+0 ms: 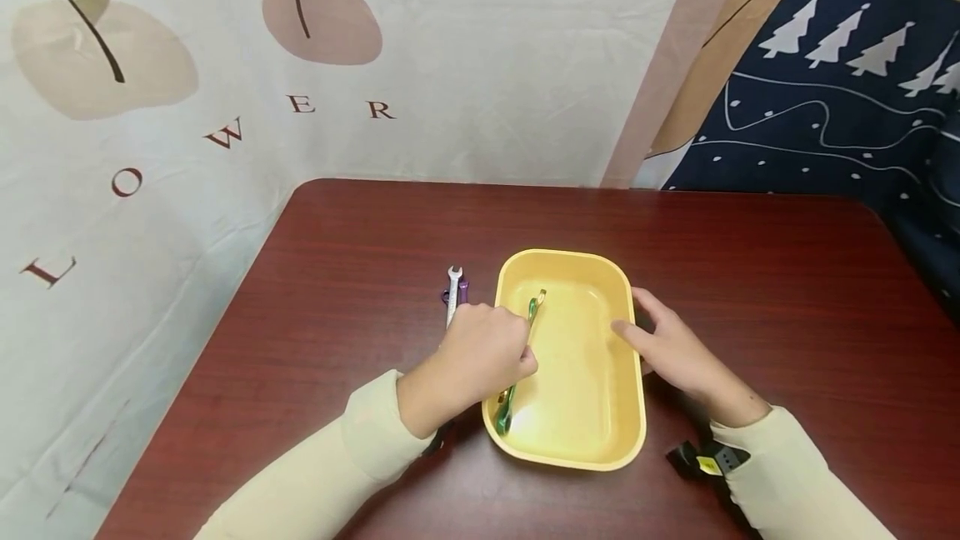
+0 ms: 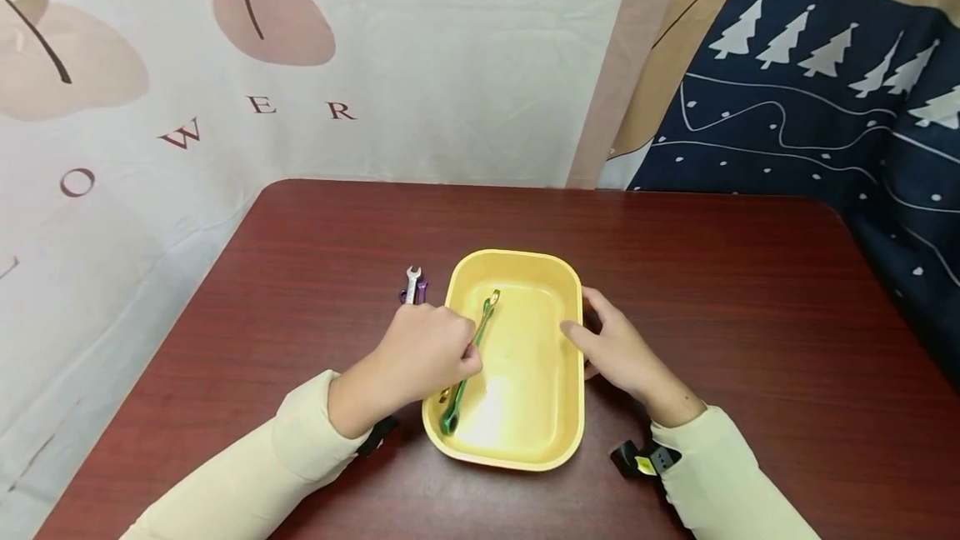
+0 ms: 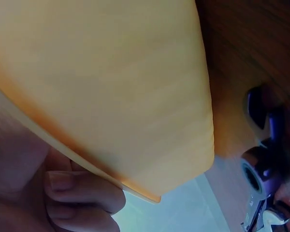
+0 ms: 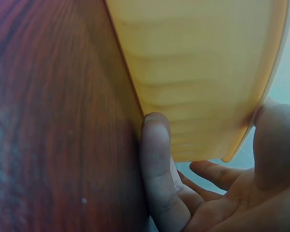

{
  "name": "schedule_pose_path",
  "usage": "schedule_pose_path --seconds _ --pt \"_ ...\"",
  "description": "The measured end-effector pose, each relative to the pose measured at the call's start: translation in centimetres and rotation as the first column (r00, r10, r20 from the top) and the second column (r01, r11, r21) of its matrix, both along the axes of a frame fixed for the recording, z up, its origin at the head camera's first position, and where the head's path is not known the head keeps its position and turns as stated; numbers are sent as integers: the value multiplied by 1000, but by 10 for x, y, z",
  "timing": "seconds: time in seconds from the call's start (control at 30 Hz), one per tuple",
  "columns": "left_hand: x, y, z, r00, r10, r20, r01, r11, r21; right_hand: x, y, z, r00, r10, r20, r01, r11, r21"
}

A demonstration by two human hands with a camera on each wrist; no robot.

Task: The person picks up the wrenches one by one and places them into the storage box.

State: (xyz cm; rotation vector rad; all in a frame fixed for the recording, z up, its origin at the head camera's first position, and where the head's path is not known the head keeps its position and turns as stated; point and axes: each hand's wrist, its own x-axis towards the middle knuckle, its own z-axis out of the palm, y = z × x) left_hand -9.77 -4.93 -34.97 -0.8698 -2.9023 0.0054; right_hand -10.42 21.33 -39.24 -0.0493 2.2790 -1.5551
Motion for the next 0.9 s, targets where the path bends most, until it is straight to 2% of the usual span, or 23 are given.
schedule_pose_path --seconds 0.57,0.73,0.9 --pt "2 -1 2 1000 -27 -8 27 1000 -14 0 -2 0 1000 5 -6 -5 1000 -14" --pt "4 0 0 996 -46 -70 46 999 -9 0 -2 -1 1000 2 -9 -2 1000 -18" --pt "2 0 -4 986 -78 -150 74 997 -30 0 0 -2 1000 0 -13 0 1000 -20"
